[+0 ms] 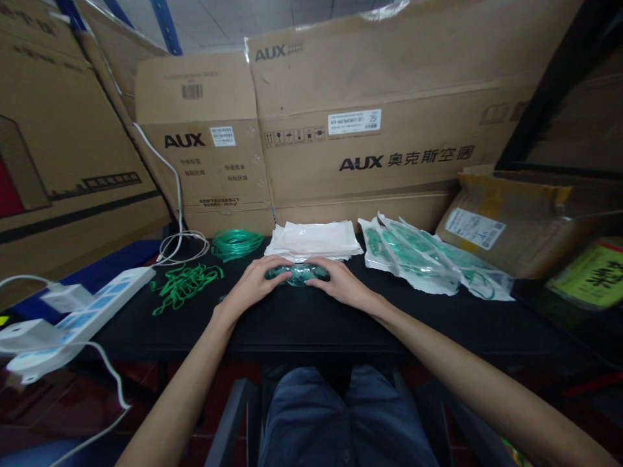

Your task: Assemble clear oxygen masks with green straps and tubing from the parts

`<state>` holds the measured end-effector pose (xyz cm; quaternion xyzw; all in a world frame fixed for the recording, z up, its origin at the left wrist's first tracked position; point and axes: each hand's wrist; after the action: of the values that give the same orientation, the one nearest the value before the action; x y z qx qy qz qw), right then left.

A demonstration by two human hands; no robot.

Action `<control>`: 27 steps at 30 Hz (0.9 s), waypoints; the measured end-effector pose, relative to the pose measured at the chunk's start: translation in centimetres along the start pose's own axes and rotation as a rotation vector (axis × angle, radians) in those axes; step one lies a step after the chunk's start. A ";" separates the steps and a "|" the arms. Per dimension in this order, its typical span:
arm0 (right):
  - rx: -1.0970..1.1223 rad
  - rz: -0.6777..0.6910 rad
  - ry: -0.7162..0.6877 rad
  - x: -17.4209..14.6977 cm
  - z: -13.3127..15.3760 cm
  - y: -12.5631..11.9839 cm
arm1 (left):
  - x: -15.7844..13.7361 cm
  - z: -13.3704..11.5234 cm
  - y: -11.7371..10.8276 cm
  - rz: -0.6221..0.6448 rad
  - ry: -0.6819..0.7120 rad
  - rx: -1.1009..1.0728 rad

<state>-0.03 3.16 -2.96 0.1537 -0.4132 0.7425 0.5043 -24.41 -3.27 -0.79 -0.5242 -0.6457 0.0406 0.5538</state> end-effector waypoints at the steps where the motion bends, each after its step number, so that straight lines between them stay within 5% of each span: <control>1: -0.001 0.006 -0.010 0.0 0.1 0.1 | 0.0 0.0 0.0 -0.001 0.002 0.000; 27: -0.160 -0.050 -0.132 -0.3 0.3 0.4 | -0.1 0.4 0.3 -0.098 0.017 0.094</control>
<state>-0.31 2.66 -3.19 0.1717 -0.4996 0.6824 0.5052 -24.50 -2.96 -1.20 -0.4657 -0.6632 0.0392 0.5846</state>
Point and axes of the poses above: each hand's wrist, its own x-axis towards the middle knuckle, its own y-axis out of the palm, z = x × y, and after that the axes turned 13 degrees about -z, right-handed
